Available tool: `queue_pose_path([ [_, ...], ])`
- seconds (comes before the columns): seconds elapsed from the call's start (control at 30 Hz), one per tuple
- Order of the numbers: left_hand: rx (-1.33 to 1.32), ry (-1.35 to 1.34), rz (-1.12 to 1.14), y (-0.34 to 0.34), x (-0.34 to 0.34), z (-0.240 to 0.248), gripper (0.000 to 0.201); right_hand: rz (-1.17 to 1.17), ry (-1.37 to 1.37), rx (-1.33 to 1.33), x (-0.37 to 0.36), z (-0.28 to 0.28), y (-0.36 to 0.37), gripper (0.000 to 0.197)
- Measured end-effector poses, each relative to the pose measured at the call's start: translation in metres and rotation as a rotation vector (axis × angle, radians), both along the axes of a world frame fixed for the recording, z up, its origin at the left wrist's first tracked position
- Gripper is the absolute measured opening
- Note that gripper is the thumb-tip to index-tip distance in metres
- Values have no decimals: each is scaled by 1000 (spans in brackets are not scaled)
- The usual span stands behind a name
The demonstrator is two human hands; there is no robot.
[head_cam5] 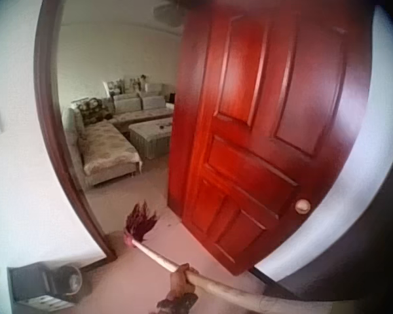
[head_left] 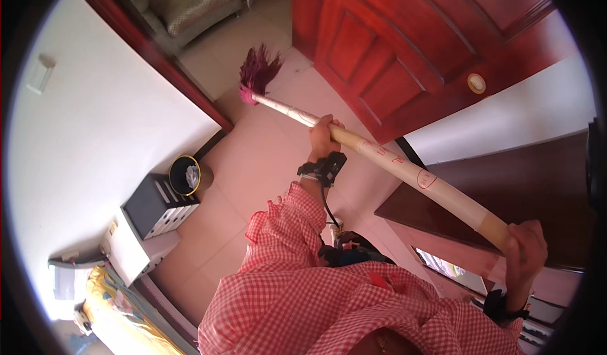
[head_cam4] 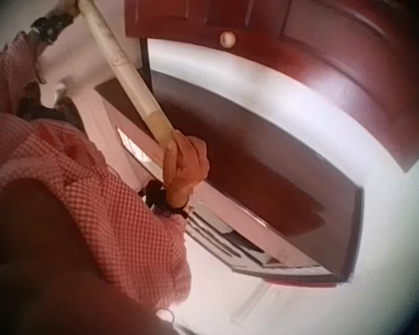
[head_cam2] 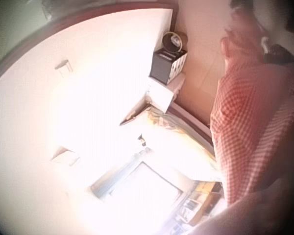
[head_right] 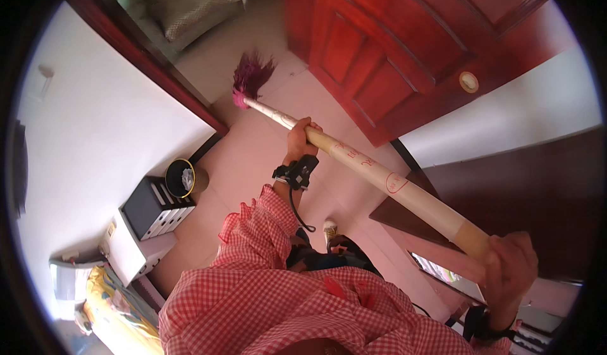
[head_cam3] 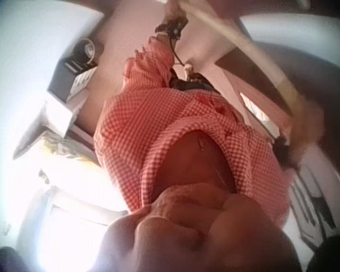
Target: The person is mopping a tiled floor using a mop, moving chairs to clean around a dining table, and mopping the floor area underneath a bed.
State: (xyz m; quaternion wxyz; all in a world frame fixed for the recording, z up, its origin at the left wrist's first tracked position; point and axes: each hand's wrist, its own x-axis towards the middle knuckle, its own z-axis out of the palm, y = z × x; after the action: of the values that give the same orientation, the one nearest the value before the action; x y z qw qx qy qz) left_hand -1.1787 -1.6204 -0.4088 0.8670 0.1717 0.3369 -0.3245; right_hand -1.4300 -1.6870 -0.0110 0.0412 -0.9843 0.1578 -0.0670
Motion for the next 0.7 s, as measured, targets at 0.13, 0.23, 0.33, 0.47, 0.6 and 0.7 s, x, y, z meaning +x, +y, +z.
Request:
queue_pose_path([
  [0.13, 94, 30, 5, 13, -69, -13, 11, 15, -34, 113, -19, 6, -31, 15],
  [0.23, 223, 89, -23, 39, -138, -55, 15, 226, 11, 109, -19, -10, -49, 12],
  [0.33, 457, 157, -213, 103, -237, -132, 27, 467, 146, 240, -7, -47, -42, 8],
  [0.47, 548, 353, -210, 126, -320, -108, 29, 573, 327, 315, -14, -79, -40, 7],
  [0.6, 724, 463, 45, 166, -406, -124, 28, 740, 514, 355, -21, -114, -21, 19],
  [0.7, 593, 633, 595, 188, -472, -119, 25, 1022, 723, 310, -43, -116, 24, 35],
])
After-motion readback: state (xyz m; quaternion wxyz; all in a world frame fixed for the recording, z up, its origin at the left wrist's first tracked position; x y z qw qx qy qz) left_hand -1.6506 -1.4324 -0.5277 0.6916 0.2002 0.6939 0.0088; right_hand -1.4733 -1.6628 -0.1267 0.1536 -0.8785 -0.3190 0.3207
